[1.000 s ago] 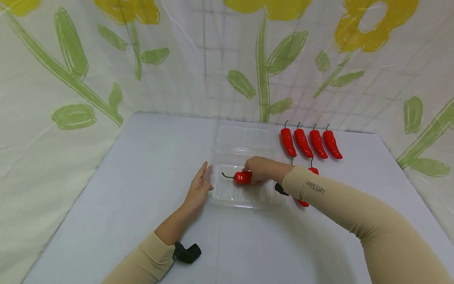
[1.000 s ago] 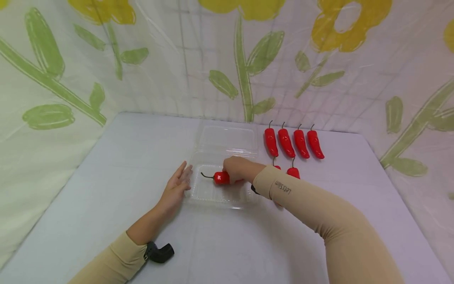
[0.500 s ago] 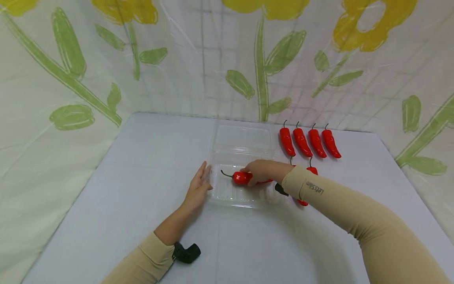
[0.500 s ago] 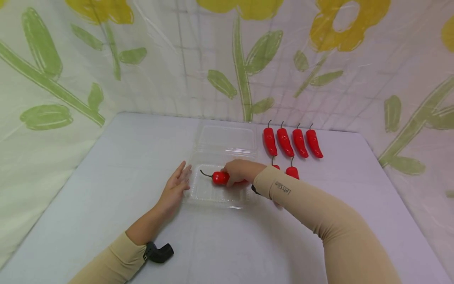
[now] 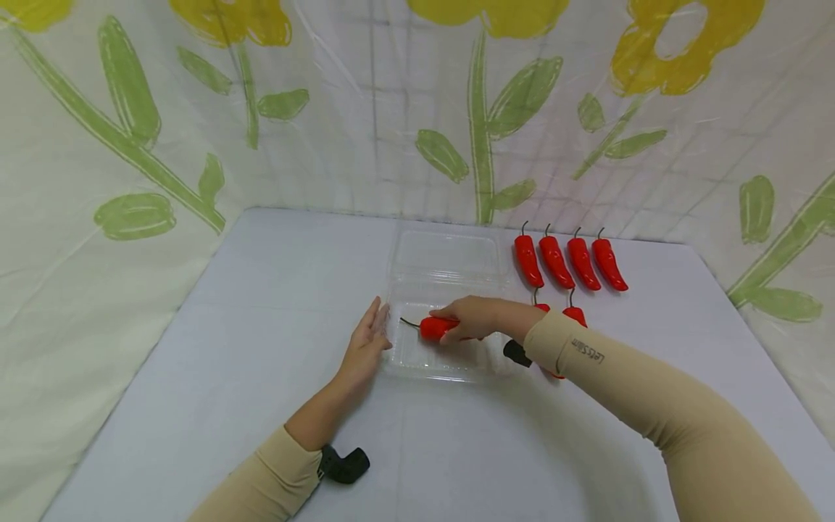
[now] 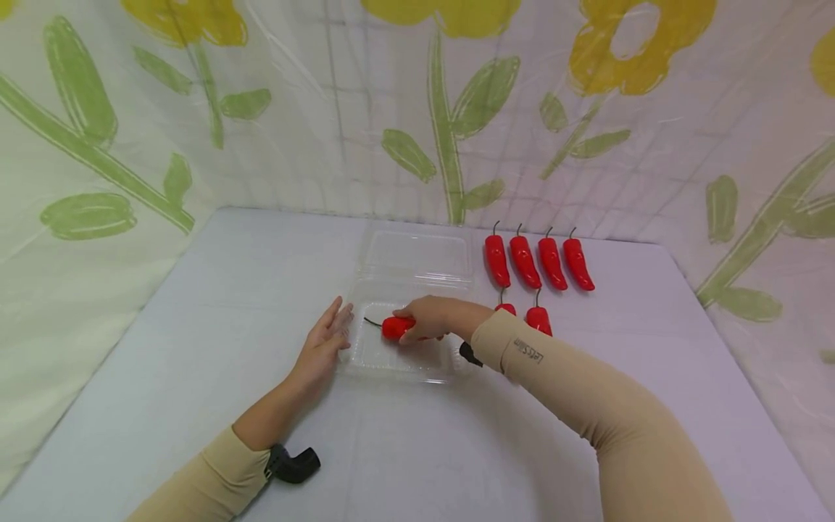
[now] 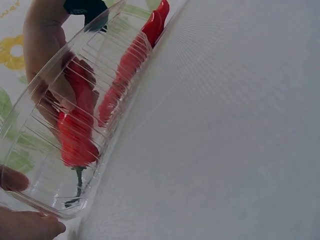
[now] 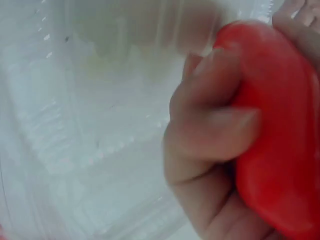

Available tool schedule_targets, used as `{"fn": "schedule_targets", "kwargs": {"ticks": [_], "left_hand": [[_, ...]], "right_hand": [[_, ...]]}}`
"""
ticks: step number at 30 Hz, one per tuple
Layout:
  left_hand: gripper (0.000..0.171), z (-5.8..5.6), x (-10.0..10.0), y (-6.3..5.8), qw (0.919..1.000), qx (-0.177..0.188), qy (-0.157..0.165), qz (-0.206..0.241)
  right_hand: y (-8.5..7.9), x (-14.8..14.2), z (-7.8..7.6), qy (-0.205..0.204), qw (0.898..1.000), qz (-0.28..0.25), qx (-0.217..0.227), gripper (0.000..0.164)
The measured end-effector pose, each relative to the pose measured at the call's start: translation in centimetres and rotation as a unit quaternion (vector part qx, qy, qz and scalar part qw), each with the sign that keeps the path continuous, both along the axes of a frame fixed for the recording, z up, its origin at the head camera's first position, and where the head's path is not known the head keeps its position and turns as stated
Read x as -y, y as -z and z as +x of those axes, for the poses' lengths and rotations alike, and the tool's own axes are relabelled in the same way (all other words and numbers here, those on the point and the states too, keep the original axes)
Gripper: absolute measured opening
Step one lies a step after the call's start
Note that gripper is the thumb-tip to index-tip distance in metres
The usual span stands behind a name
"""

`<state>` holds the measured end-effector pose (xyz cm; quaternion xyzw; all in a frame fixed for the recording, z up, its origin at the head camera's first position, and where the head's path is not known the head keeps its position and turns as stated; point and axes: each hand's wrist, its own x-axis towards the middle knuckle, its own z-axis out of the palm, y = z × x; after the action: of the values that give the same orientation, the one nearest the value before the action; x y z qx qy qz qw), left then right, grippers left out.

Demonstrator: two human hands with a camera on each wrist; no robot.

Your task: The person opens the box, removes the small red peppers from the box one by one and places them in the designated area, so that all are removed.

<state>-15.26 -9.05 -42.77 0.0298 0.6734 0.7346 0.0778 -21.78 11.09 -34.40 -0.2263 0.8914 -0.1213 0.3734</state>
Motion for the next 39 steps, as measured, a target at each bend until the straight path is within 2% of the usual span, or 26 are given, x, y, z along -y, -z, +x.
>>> {"fn": "schedule_targets", "kwargs": {"ticks": [9,19,30,39], "left_hand": [[0.079,0.1,0.0,-0.3,0.9999,0.003,-0.001,-0.015],[0.08,0.0,0.0,0.0,0.9999,0.003,-0.007,-0.012],[0.08,0.0,-0.1,0.0,0.9999,0.009,-0.009,-0.008],[0.081,0.1,-0.1,-0.1,0.9999,0.009,-0.01,-0.002]], "right_hand": [[-0.7,-0.8,0.4,-0.011,0.998,-0.052,-0.013,0.051],[-1.8,-2.7,1.4,0.017,0.994,-0.104,-0.018,0.05],[-2.1,-4.8,2.3,0.036,0.985,-0.164,-0.038,0.048],[-2.3,-6.1,3.3,0.047,0.979,-0.191,-0.055,0.049]]}}
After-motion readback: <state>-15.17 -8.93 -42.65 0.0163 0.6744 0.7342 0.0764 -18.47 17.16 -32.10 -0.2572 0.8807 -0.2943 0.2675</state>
